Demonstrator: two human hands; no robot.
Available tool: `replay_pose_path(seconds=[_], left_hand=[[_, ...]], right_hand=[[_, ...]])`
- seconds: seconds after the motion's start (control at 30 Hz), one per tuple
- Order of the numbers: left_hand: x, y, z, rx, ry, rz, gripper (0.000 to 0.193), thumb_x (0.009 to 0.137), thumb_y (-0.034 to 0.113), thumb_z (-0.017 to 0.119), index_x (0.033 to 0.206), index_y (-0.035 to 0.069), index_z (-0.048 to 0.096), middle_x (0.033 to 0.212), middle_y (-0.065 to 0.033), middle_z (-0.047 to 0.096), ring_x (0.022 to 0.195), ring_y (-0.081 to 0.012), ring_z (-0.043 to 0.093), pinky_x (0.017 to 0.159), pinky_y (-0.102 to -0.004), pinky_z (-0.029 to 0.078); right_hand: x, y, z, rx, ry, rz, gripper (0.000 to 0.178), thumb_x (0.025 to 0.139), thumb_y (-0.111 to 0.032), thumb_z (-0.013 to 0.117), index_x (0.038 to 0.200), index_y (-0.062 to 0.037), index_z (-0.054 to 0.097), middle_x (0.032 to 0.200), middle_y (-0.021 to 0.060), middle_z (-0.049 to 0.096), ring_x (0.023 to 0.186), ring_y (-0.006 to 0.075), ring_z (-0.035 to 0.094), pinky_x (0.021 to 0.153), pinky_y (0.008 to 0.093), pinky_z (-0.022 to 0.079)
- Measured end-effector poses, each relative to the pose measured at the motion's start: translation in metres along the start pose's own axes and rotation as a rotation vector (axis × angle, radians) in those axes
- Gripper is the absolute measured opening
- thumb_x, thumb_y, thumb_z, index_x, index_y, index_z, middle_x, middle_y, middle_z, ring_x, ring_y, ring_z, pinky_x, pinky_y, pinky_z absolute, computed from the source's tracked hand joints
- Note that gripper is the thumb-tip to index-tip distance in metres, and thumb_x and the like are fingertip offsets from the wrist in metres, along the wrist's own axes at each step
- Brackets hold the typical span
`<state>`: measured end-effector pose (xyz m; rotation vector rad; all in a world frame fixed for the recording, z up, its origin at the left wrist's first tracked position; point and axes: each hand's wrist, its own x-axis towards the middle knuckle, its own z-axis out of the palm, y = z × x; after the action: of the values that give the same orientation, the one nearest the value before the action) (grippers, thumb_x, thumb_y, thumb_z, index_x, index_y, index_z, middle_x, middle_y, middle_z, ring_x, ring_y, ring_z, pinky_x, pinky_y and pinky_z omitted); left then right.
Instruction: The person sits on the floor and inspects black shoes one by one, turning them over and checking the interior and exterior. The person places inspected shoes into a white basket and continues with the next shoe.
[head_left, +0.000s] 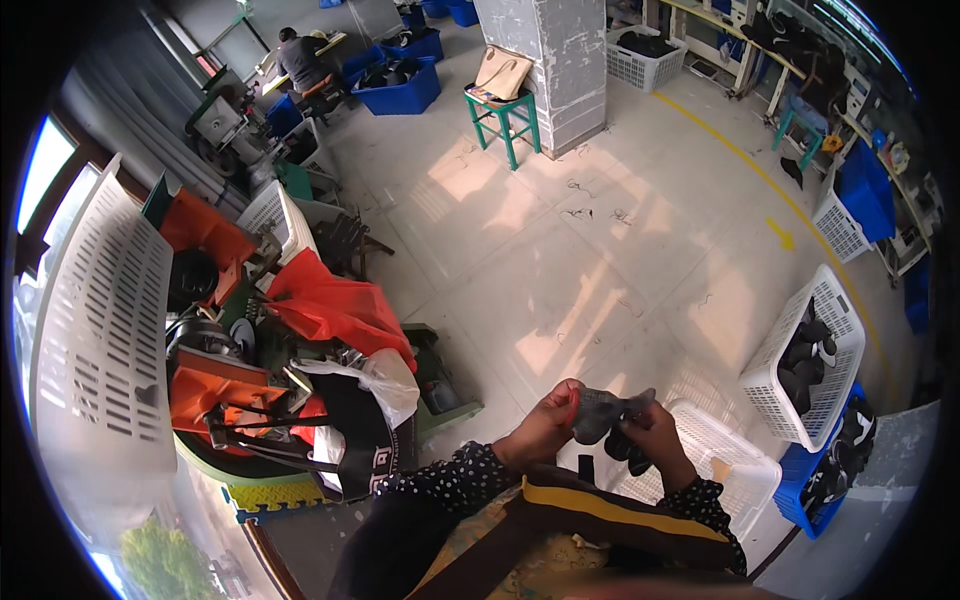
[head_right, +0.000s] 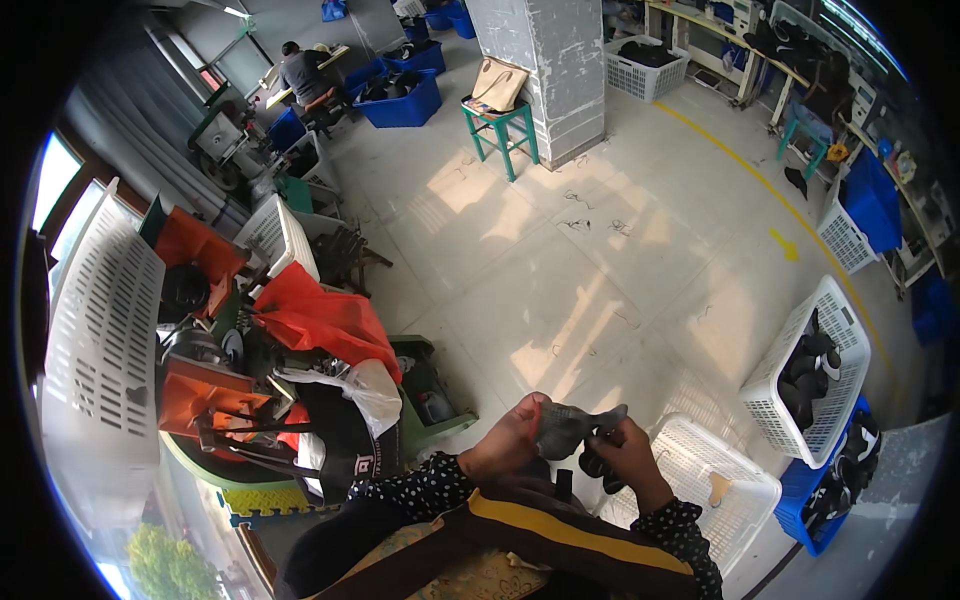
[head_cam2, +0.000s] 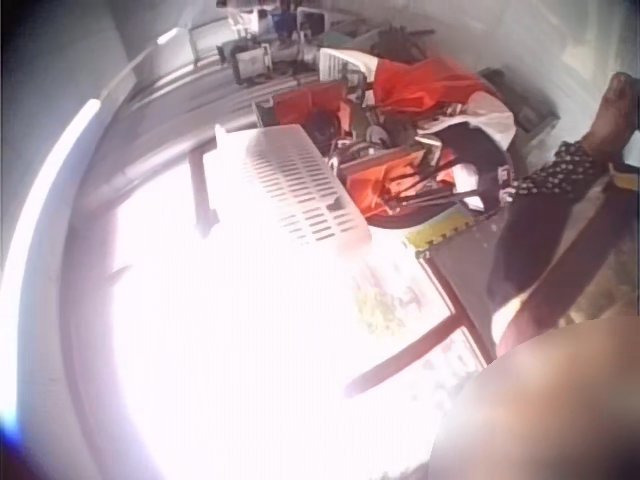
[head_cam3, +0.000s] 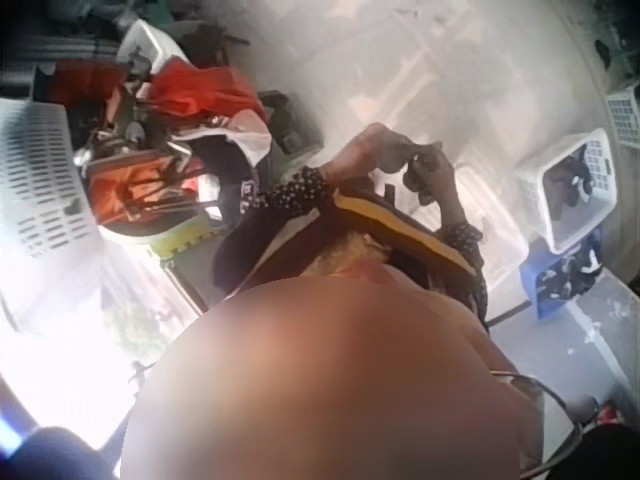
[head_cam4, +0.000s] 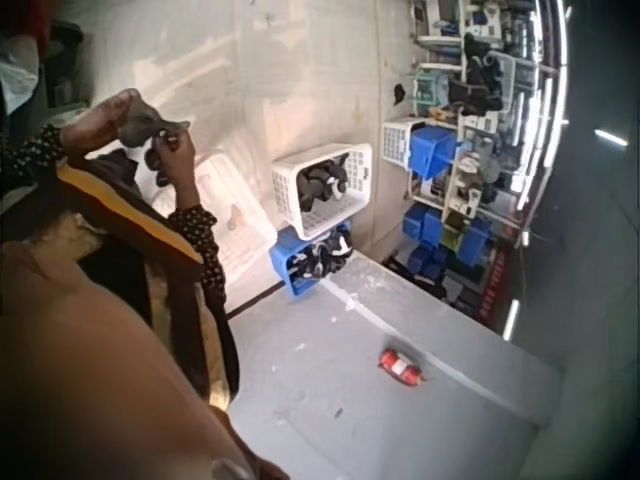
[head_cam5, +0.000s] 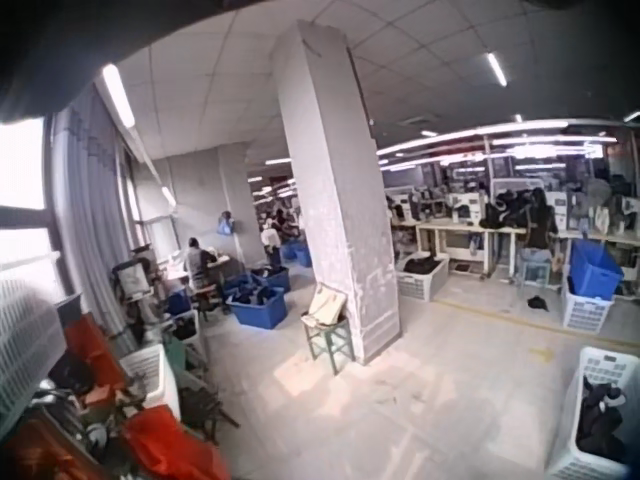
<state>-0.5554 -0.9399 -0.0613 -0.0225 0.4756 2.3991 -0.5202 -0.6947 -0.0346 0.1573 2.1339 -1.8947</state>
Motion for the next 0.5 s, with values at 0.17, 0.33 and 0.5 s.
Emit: replay_pose_path(seconds=[0.17, 0.33, 0.5], left_hand=[[0.022, 0.029, -0.013, 0.209, -0.057, -0.084, 0.028, 0.112, 0.036, 0.053, 0.124, 0.011, 0.053, 0.117, -0.0027, 0.062, 0.108, -0.0143, 0.061, 0.095, -0.0327, 0.05], [0.041, 0.069, -0.025, 0.154, 0.14, -0.06, 0.029, 0.111, 0.035, 0.053, 0.122, 0.008, 0.054, 0.123, -0.0082, 0.063, 0.114, -0.0197, 0.063, 0.101, -0.0375, 0.053], [0.075, 0.135, -0.026, -0.033, -0.003, 0.25, 0.038, 0.107, 0.018, 0.051, 0.133, -0.007, 0.06, 0.132, -0.0209, 0.068, 0.121, -0.0322, 0.066, 0.11, -0.0459, 0.051]], right_hand=[[0.032, -0.031, 0.027, -0.094, 0.026, 0.035, 0.036, 0.082, -0.001, 0.082, 0.115, -0.001, 0.068, 0.096, 0.0023, 0.072, 0.091, 0.0139, 0.068, 0.083, 0.0308, 0.055], [0.083, -0.058, 0.029, -0.177, 0.11, 0.12, 0.02, 0.083, -0.002, 0.083, 0.1, -0.0008, 0.073, 0.091, 0.0004, 0.07, 0.088, 0.0104, 0.064, 0.081, 0.0294, 0.053], [0.167, -0.087, 0.011, -0.128, 0.151, -0.161, 0.021, 0.102, -0.016, 0.067, 0.09, 0.0012, 0.07, 0.078, 0.0011, 0.069, 0.075, 0.0085, 0.061, 0.072, 0.0244, 0.048]])
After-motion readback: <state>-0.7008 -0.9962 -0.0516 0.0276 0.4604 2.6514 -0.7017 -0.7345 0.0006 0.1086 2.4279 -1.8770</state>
